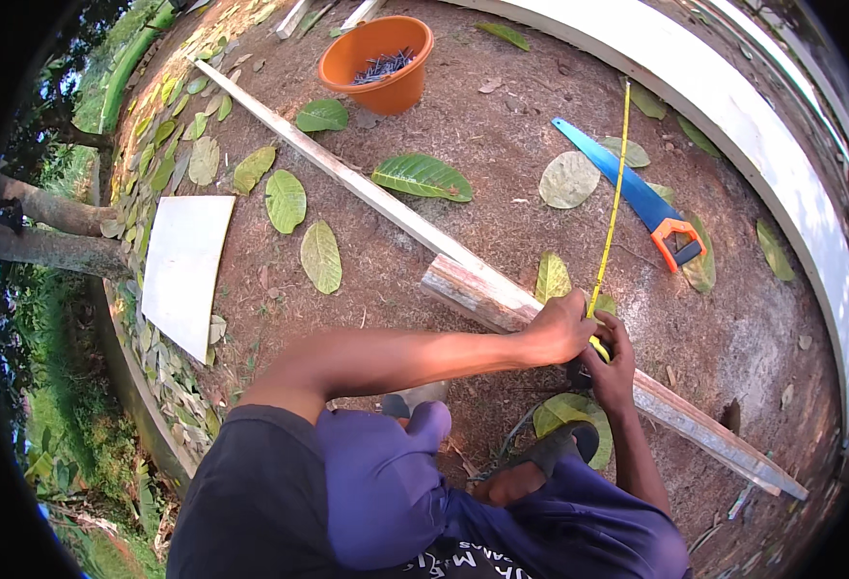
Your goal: The person assembles a wooden bench by hammering nails into a white board and wooden legs. They measure and cut a wooden plank with a tape measure and hand saw, then position the plank under the board as a support.
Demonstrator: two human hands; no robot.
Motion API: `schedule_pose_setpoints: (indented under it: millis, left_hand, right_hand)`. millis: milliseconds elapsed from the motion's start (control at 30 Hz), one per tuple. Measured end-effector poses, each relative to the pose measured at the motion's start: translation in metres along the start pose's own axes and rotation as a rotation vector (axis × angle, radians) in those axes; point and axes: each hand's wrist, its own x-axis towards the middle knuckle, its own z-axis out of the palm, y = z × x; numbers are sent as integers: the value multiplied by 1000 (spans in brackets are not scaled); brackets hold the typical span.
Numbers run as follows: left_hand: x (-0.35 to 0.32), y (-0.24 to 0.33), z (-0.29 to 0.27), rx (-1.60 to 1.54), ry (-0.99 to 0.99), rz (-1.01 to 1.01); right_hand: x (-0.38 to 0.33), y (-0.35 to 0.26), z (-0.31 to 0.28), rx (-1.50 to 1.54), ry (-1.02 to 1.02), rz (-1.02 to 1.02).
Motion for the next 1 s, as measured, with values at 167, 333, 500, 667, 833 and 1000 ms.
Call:
schedule_pose_setpoints:
  millis: [167,333,500,667,833,1000]
  left_hand:
    - [-2,-1,-3,-18,38,56]
    - [-5,-8,-8,113,71,136]
    - [-11,-15,-39,106,140,285]
    - [-17,-47,-109,230,681,305]
    - [-45,-109,-122,260,689,-9]
    - [-64,-125,-102,-446,535,20]
  right_hand:
    - [8,5,-1,-78,-24,-20]
    - [12,-7,0,-153,-70,29]
    - [10,6,0,-141,-6,-4]
    - [8,12,-4,-139,19,-15]
    - [11,-13,-7,-127,-25,58]
    - [16,-28,-14,-245,-130,78]
